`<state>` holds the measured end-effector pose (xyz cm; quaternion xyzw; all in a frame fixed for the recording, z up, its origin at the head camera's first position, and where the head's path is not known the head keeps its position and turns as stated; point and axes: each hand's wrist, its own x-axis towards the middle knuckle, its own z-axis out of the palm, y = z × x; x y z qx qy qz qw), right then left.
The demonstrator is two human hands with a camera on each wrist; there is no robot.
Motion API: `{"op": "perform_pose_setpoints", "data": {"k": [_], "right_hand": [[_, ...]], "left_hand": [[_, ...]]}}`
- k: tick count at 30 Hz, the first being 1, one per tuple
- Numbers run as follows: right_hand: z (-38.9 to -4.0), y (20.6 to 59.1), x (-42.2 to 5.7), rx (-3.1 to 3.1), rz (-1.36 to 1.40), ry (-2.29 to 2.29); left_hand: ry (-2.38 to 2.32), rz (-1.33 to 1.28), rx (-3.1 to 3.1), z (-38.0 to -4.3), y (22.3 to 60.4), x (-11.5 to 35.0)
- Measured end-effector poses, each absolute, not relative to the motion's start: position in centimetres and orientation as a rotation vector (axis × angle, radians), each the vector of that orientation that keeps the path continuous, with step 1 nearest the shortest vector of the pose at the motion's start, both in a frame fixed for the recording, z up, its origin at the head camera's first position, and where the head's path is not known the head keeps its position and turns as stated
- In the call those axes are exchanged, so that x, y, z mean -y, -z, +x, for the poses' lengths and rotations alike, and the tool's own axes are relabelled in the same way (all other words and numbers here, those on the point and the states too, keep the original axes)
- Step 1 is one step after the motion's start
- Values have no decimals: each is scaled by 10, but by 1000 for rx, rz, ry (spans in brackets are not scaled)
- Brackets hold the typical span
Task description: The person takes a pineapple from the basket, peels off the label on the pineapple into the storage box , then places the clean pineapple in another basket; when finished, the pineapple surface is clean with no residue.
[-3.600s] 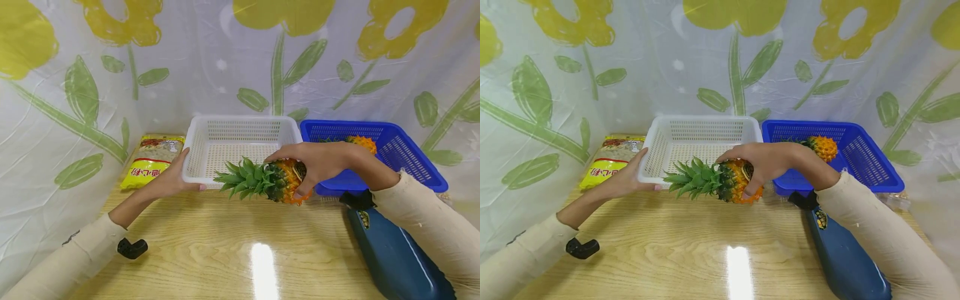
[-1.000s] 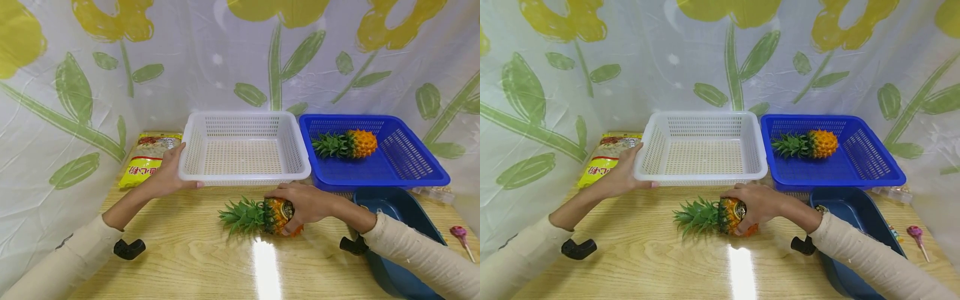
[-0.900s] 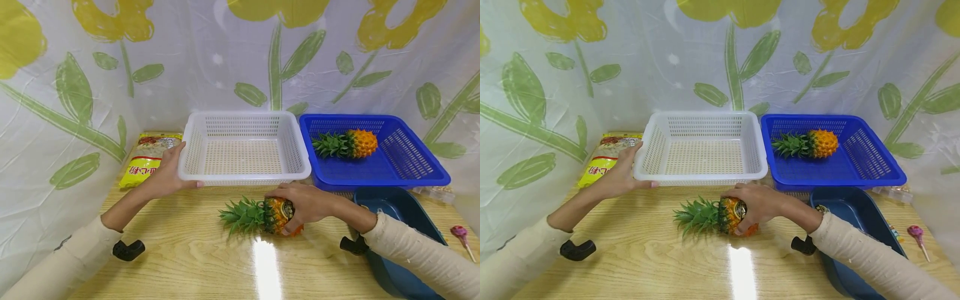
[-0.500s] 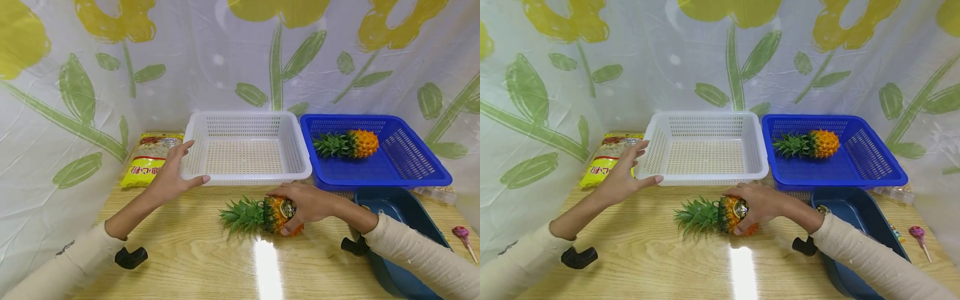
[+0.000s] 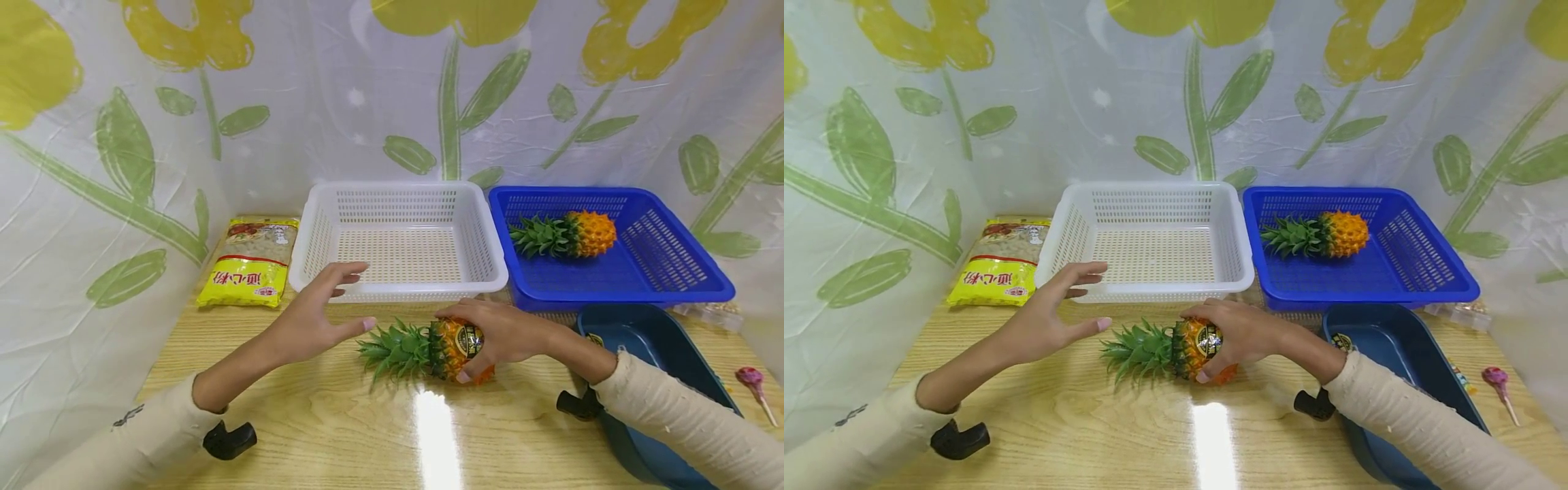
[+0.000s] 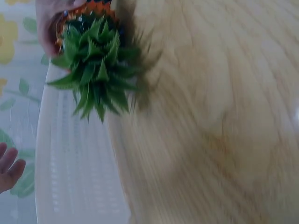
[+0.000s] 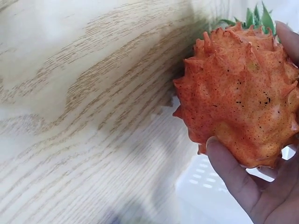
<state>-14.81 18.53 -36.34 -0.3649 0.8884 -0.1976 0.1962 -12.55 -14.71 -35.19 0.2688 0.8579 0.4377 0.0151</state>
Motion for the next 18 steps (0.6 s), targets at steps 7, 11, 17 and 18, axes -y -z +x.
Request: {"op": "perform_pose_setpoints", "data": {"k": [7,11,17,18], "right_hand": [[-148,365,-186,-2493,-1022,572],[-149,367,-187,-2484,-1011,597],[-148,369,-187,-2482,-992,605],[-148,369,-187,-2479,-991,608]], "left_hand": [[-1226,895,-2599,-117,363,132],[-1167,916,-2571,-117,373,124],[-1053,958,-2537,-120,387,114],[-1027,956,-2538,-120,389,113]]}}
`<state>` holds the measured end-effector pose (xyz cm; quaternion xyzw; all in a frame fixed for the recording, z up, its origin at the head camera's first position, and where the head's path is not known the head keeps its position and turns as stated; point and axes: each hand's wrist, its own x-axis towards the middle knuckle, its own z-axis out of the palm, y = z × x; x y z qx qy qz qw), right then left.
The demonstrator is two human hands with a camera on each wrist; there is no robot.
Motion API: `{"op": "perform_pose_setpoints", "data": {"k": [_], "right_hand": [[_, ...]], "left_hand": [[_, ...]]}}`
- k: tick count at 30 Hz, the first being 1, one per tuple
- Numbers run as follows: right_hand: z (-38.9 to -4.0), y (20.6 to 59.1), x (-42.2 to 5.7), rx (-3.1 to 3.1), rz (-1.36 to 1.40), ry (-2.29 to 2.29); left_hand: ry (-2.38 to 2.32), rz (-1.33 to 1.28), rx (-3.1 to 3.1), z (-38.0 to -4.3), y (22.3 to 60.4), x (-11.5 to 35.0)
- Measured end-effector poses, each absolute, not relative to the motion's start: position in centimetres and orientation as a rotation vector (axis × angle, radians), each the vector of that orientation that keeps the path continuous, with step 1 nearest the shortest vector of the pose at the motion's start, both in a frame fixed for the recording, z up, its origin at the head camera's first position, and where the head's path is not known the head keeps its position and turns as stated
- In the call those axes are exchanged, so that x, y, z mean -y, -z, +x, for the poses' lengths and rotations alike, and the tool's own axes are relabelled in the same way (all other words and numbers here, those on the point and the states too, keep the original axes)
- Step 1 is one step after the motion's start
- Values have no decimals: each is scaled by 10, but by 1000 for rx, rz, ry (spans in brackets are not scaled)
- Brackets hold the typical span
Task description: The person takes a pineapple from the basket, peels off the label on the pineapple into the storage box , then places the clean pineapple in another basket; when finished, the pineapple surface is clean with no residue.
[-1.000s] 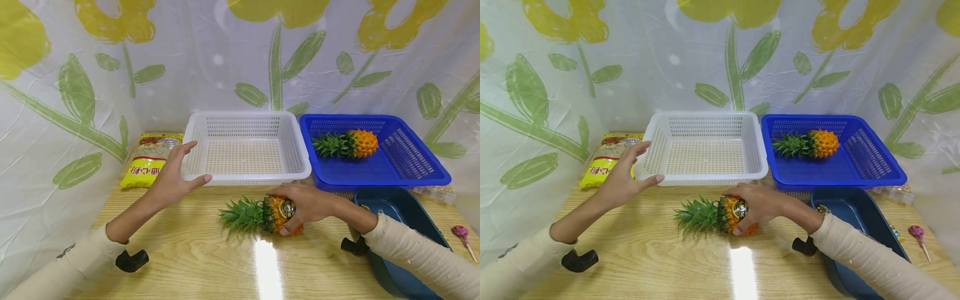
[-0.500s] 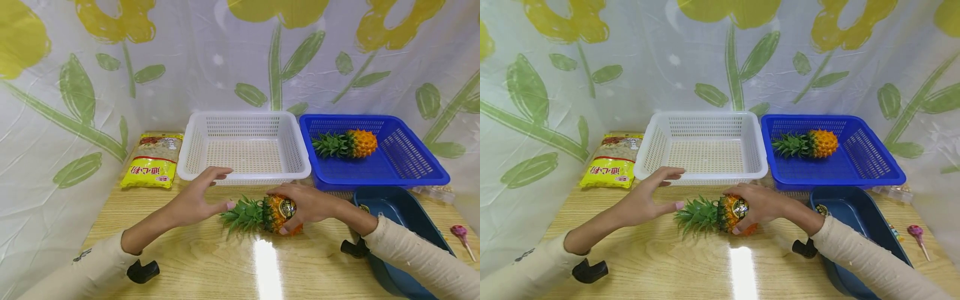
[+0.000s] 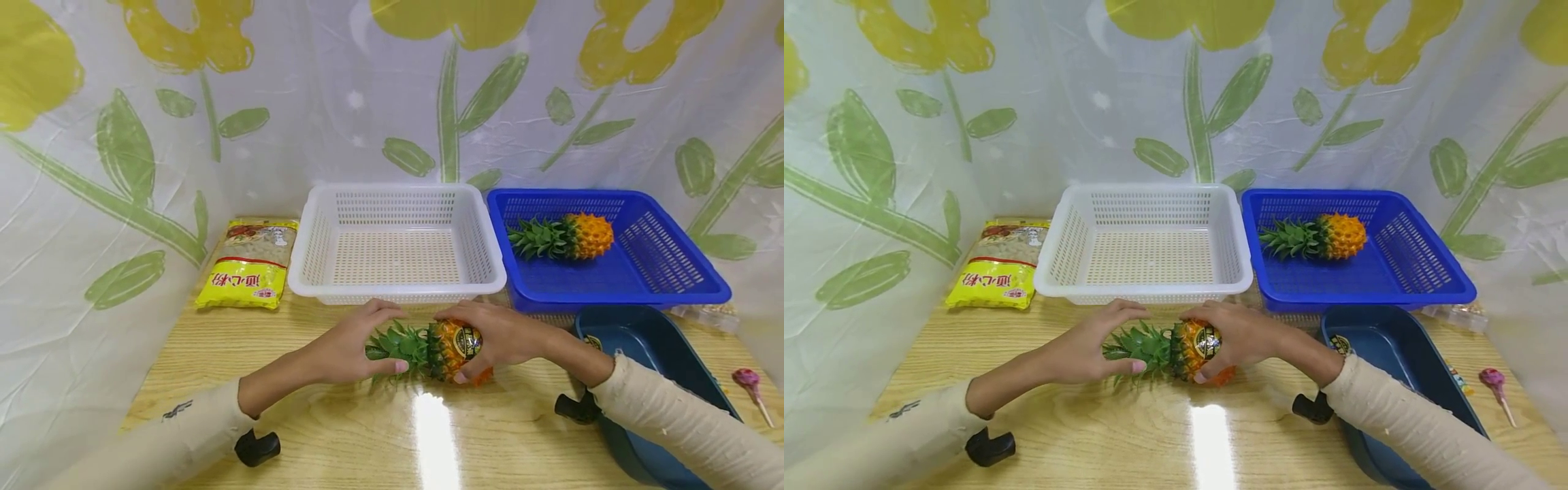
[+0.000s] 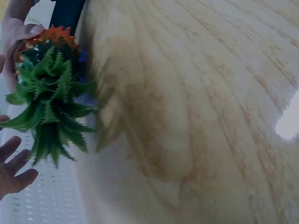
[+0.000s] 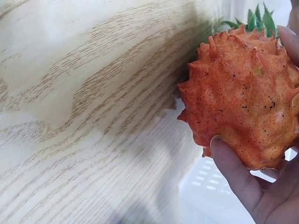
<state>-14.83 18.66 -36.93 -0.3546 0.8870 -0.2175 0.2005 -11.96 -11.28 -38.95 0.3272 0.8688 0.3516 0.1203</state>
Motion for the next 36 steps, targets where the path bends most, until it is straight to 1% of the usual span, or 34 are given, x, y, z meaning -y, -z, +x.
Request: {"op": "perform_pose_setpoints", "data": {"k": [6,16,36], "right_hand": [[-147,368,-187,-2484,-1007,606],[-148,370,-184,-2447,-980,642],[-147,369,-190,-2461,-987,681]], "left_hand": [[-917,930,-2565,-120,400,105],[-932,886,-2559,-118,411,100],[-935,905,-2615,-118,410,100]]}}
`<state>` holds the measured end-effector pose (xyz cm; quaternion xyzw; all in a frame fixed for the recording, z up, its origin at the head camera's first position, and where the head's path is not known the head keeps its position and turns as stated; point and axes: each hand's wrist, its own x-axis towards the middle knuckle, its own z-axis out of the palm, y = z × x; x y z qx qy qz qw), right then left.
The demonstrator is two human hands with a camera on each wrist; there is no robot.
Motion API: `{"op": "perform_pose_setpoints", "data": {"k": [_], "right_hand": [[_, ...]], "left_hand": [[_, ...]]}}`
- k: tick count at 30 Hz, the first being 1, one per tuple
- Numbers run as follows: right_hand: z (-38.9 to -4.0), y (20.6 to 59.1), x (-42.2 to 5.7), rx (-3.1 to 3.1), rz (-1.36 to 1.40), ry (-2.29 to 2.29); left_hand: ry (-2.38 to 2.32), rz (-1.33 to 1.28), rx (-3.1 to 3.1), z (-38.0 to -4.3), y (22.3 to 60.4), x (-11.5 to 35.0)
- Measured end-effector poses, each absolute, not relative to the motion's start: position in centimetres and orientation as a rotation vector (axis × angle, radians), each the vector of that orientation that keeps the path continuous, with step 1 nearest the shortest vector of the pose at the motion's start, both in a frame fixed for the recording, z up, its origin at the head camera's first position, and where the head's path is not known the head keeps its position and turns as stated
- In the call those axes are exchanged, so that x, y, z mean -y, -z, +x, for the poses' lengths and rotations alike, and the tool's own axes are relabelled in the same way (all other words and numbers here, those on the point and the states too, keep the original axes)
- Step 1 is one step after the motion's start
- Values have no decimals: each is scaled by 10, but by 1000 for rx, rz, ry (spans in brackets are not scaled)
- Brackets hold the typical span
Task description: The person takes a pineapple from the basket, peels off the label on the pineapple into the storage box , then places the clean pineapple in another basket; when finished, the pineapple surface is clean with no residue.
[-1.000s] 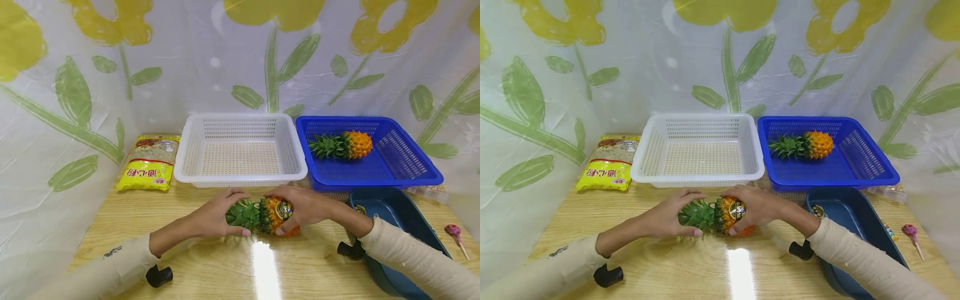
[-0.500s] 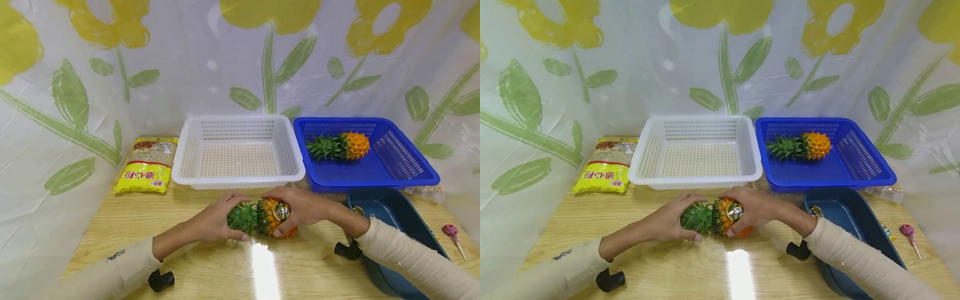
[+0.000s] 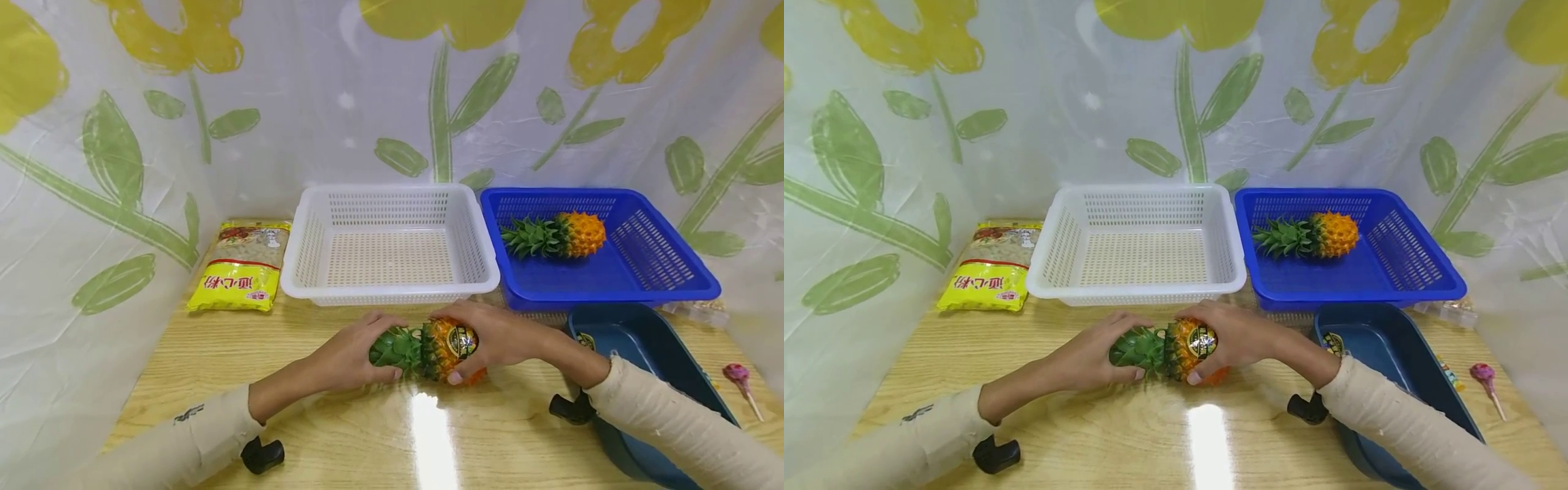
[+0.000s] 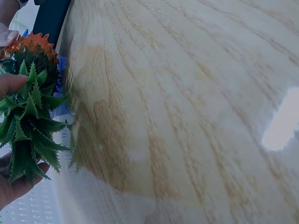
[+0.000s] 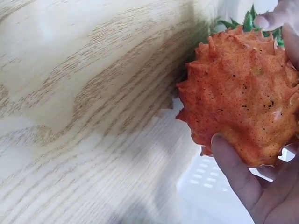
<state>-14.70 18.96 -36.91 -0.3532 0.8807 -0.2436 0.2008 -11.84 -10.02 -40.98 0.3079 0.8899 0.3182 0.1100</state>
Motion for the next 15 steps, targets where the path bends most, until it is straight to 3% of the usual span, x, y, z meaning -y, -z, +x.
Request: {"op": "perform_pose_setpoints", "data": {"k": [15], "right_hand": [[-147,357,-204,-2543,-951,769]], "left_hand": [[-958,849,-2603,-117,409,100]]}}
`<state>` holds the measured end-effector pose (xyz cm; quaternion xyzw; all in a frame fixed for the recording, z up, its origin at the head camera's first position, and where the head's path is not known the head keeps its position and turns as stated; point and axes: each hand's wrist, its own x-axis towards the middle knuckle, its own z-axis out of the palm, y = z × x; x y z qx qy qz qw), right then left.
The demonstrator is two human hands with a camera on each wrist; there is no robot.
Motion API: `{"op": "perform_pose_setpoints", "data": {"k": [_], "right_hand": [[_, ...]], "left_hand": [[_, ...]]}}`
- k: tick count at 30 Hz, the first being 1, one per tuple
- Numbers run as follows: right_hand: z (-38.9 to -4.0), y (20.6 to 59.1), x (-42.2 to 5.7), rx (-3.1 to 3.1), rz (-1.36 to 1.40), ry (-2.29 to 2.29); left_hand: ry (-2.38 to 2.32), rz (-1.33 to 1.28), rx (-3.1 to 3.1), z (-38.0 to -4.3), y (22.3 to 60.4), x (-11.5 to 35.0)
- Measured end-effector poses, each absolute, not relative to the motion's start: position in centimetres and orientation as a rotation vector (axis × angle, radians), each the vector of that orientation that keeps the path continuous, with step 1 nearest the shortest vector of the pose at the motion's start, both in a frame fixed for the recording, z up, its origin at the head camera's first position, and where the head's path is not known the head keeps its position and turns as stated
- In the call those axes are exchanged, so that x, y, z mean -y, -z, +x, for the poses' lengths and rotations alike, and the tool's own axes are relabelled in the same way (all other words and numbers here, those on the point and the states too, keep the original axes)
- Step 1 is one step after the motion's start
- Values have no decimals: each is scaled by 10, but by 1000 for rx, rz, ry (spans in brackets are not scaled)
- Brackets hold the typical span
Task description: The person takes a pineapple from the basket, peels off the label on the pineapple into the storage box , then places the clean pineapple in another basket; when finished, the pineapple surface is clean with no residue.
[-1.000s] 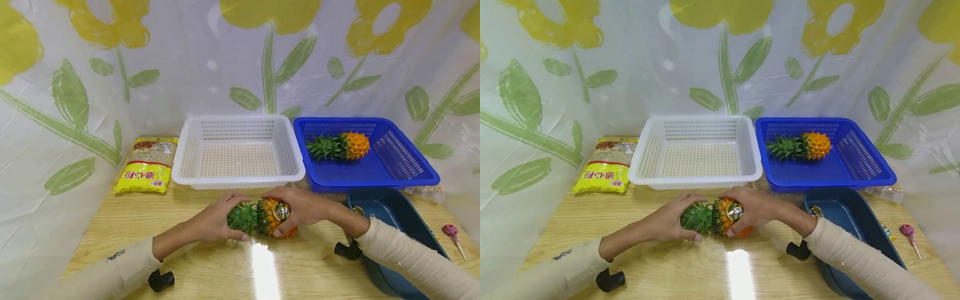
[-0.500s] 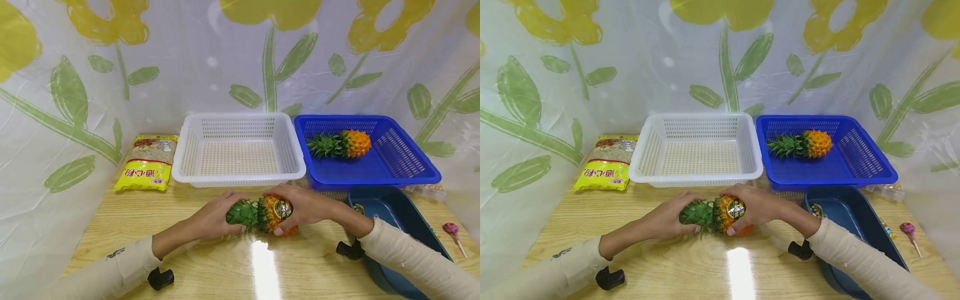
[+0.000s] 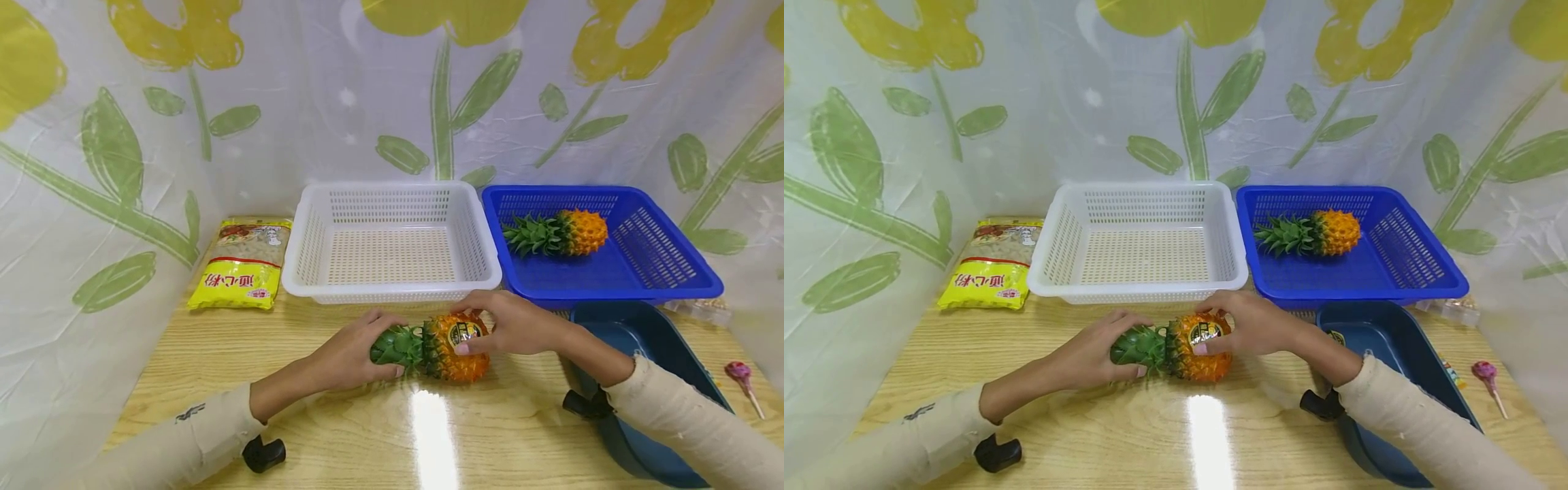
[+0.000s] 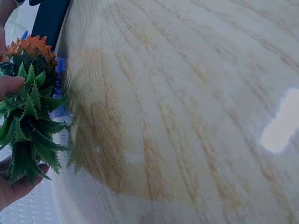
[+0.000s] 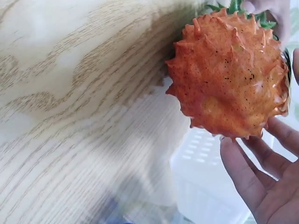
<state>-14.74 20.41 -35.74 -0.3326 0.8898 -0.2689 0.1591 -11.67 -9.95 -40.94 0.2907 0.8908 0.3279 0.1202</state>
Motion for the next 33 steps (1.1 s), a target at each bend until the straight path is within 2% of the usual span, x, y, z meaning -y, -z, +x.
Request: {"op": "perform_pose_setpoints", "data": {"k": [15,33], "right_hand": [[-138,353,-219,-2589,-845,942],[-134,360,-215,-2628,-797,1024]], "left_hand": [[-965,866,-2604,-118,412,100],[-967,849,-2596,-117,412,100]]}}
